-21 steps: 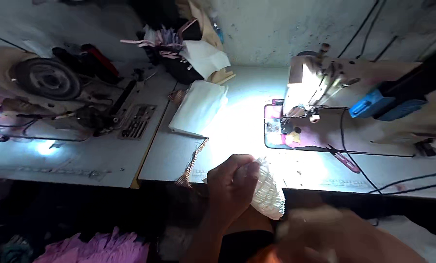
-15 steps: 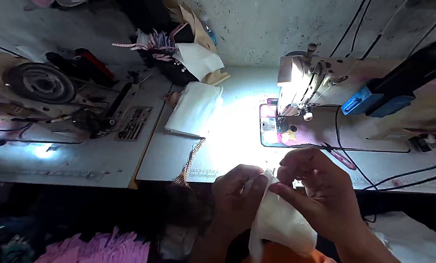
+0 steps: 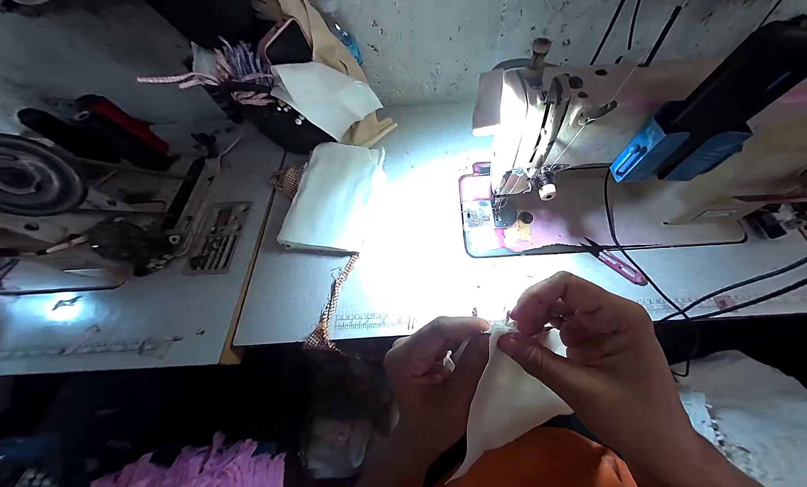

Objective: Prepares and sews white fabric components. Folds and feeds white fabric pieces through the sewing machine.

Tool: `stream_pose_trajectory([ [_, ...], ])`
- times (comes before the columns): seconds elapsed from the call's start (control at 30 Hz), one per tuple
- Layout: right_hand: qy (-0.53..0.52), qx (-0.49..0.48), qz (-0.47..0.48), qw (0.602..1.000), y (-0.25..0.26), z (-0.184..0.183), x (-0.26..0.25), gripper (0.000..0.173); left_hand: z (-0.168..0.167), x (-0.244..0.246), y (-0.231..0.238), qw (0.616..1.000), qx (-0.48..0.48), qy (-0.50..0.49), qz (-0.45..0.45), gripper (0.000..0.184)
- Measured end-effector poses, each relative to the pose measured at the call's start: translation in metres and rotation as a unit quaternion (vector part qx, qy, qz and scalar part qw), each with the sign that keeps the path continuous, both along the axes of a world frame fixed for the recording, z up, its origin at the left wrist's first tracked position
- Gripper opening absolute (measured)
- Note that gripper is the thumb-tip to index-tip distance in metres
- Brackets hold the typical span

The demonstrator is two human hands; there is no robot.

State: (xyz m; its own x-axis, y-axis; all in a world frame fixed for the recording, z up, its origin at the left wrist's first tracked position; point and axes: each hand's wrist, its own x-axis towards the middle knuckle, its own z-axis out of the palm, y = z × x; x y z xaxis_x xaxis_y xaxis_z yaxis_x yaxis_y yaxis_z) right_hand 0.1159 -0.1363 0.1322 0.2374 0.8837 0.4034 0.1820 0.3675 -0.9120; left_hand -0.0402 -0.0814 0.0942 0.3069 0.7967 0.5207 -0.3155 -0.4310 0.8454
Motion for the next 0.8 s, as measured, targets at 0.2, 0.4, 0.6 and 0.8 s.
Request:
stream_pose_trajectory([
  [0.2,0.0,-0.002,-0.009,1.0,-0.0012,-0.0021,-0.0016,0.014,-0.0023,0.001,-0.001,0.999,-0.033,-0.029,-0.029,0.015],
  [0.4,-0.006,-0.025,-0.012,1.0,-0.0007,-0.0069,-0.0006,0.012,-0.002,0.0026,-0.0009,0.997,-0.041,-0.042,-0.041,0.014],
  [0.6,-0.034,0.013,-0.053,0.998,-0.0047,-0.0066,-0.002,0.012,-0.0035,-0.0023,0.0023,0.998,-0.015,-0.025,-0.051,0.014],
  [0.8,-0.015,0.035,-0.083,0.996,-0.0082,-0.0077,-0.0054,0.01,-0.0031,-0.0033,0.0031,0.999,0.025,-0.011,-0.042,0.014],
])
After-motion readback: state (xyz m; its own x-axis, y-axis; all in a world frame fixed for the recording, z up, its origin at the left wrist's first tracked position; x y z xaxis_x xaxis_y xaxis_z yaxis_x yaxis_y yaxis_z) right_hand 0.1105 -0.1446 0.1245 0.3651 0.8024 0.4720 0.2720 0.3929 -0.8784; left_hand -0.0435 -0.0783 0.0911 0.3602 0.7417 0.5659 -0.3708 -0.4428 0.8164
